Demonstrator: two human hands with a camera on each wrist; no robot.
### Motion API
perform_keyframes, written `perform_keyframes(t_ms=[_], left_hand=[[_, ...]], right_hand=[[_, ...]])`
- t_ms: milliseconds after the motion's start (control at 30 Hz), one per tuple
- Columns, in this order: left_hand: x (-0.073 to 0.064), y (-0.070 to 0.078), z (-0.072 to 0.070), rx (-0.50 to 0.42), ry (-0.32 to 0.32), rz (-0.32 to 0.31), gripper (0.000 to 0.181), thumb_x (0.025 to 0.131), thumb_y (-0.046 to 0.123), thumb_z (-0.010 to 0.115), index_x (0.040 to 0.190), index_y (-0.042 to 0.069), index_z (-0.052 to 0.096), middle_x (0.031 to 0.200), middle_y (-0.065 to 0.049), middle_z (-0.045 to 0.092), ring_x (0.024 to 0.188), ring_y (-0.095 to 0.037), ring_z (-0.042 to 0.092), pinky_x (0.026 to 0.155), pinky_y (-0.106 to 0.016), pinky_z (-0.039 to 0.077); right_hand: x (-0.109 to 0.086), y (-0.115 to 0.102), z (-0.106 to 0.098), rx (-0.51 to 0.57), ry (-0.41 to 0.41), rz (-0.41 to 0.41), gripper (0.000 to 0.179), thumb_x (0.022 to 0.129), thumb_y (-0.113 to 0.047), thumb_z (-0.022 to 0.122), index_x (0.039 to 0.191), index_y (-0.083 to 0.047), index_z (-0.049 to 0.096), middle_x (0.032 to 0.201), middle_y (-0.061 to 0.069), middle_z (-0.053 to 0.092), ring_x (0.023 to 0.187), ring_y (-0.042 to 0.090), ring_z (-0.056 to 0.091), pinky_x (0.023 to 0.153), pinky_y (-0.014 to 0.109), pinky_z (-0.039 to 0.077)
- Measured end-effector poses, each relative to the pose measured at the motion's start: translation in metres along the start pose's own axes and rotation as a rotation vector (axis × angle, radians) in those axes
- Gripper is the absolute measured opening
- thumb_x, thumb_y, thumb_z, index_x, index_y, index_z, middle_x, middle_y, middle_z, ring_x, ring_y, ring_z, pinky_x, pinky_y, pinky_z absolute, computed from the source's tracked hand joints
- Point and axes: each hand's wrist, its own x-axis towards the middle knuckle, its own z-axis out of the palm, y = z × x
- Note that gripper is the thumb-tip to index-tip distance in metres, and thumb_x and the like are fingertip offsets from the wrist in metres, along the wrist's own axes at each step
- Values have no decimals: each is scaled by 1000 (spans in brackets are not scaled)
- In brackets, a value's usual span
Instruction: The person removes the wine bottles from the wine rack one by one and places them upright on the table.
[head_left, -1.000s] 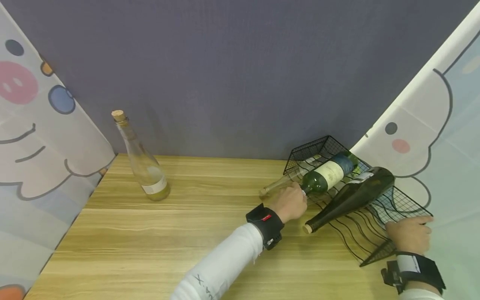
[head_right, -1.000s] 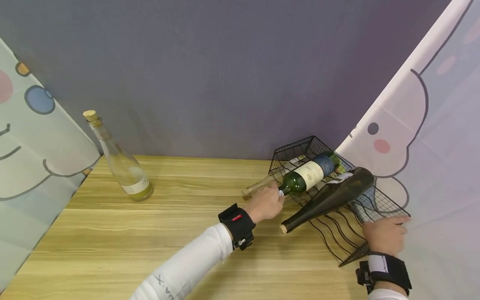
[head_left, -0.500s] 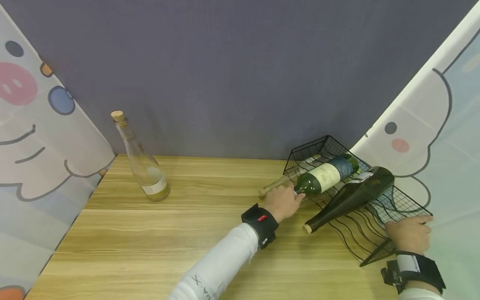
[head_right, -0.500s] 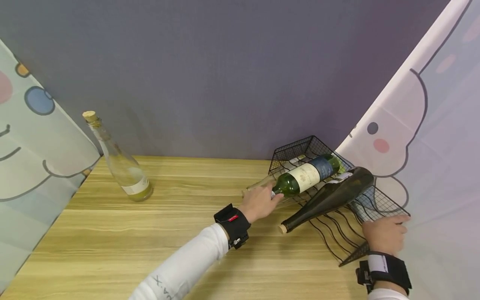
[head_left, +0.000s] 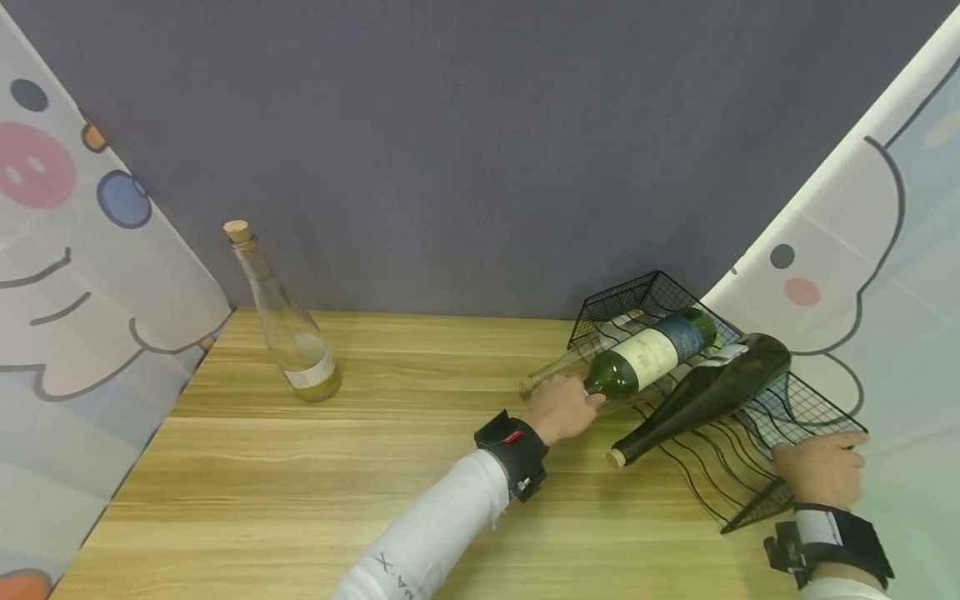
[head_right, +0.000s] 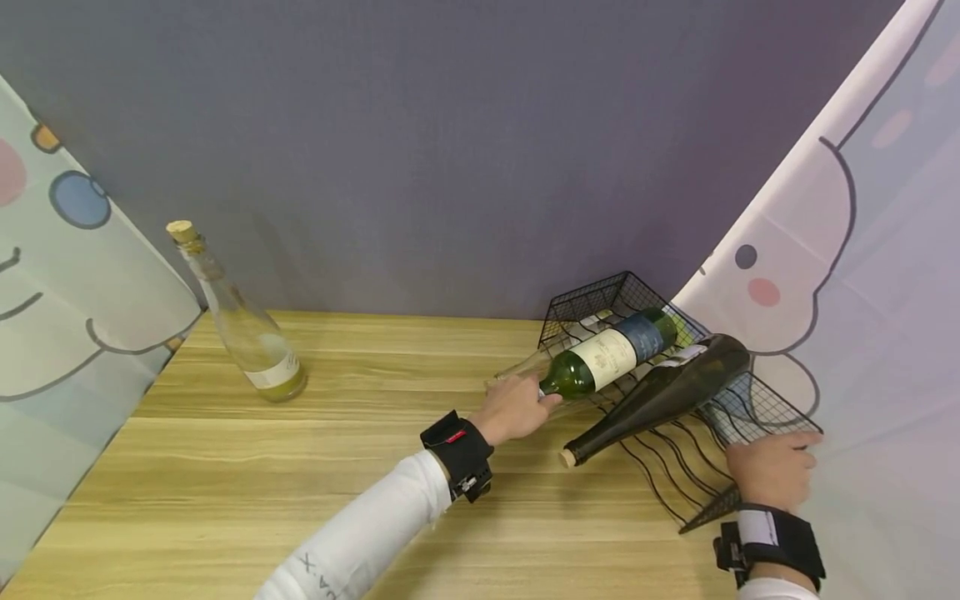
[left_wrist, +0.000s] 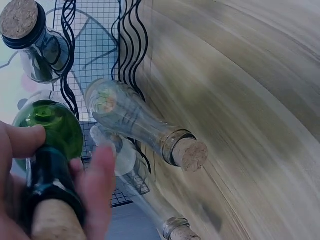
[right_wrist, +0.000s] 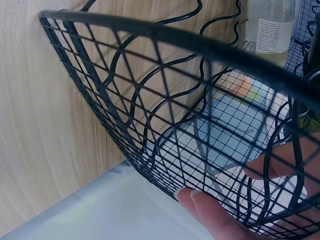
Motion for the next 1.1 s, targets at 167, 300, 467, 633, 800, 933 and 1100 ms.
perform_keyframes(t_ms=[167, 300, 467, 633, 800, 933, 1100], left_hand=[[0, -2, 1, -27, -1, 22, 62, 99, 47, 44, 46, 18, 29, 42, 7, 23, 33, -5, 20, 33, -18, 18], [-1, -4, 1, -62, 6, 10, 60, 98, 47, 46, 48, 19, 30, 44, 8, 24, 33, -5, 22, 33, -19, 19], [-4, -4, 0, -137, 13, -28, 55, 96, 47, 51, 51, 20, 35, 45, 8, 30, 33, -5, 28, 32, -19, 21], [-5, -5, -4, -178, 20, -26, 56, 94, 47, 54, 49, 20, 36, 44, 8, 32, 33, -5, 29, 33, -19, 23], [-8, -10, -7, -251, 11, -32, 55, 93, 45, 57, 48, 20, 37, 43, 8, 33, 33, -5, 29, 32, -19, 23], [-9, -12, -9, -271, 17, -29, 53, 92, 45, 57, 49, 20, 38, 44, 8, 34, 34, -5, 29, 32, -19, 24], [-9, -10, -12, -278, 17, -30, 53, 92, 46, 58, 49, 20, 38, 44, 8, 36, 34, -5, 31, 33, -20, 26]], right_hand=[[1, 0, 1, -1, 2, 0, 94, 88, -19, 42, 131, 26, -28, 122, 64, 24, 105, 70, 39, 81, 69, 44], [3, 2, 2, -8, 6, -4, 94, 88, -20, 42, 131, 26, -27, 123, 64, 24, 105, 70, 39, 82, 69, 44], [5, 3, 3, -13, 8, -2, 94, 88, -19, 42, 131, 26, -27, 124, 64, 24, 105, 69, 39, 82, 68, 45], [5, 3, 2, -5, 9, 2, 94, 88, -20, 42, 132, 26, -28, 124, 63, 23, 106, 69, 38, 82, 69, 44], [3, 2, 2, -8, 6, 0, 94, 88, -20, 42, 132, 26, -27, 125, 64, 22, 107, 69, 38, 84, 69, 43], [3, 1, 2, -7, 9, -2, 93, 88, -19, 42, 132, 26, -26, 125, 64, 22, 107, 70, 38, 83, 69, 44], [3, 1, 2, -8, 13, 5, 93, 88, -19, 42, 132, 26, -26, 125, 64, 23, 107, 69, 38, 84, 69, 44]])
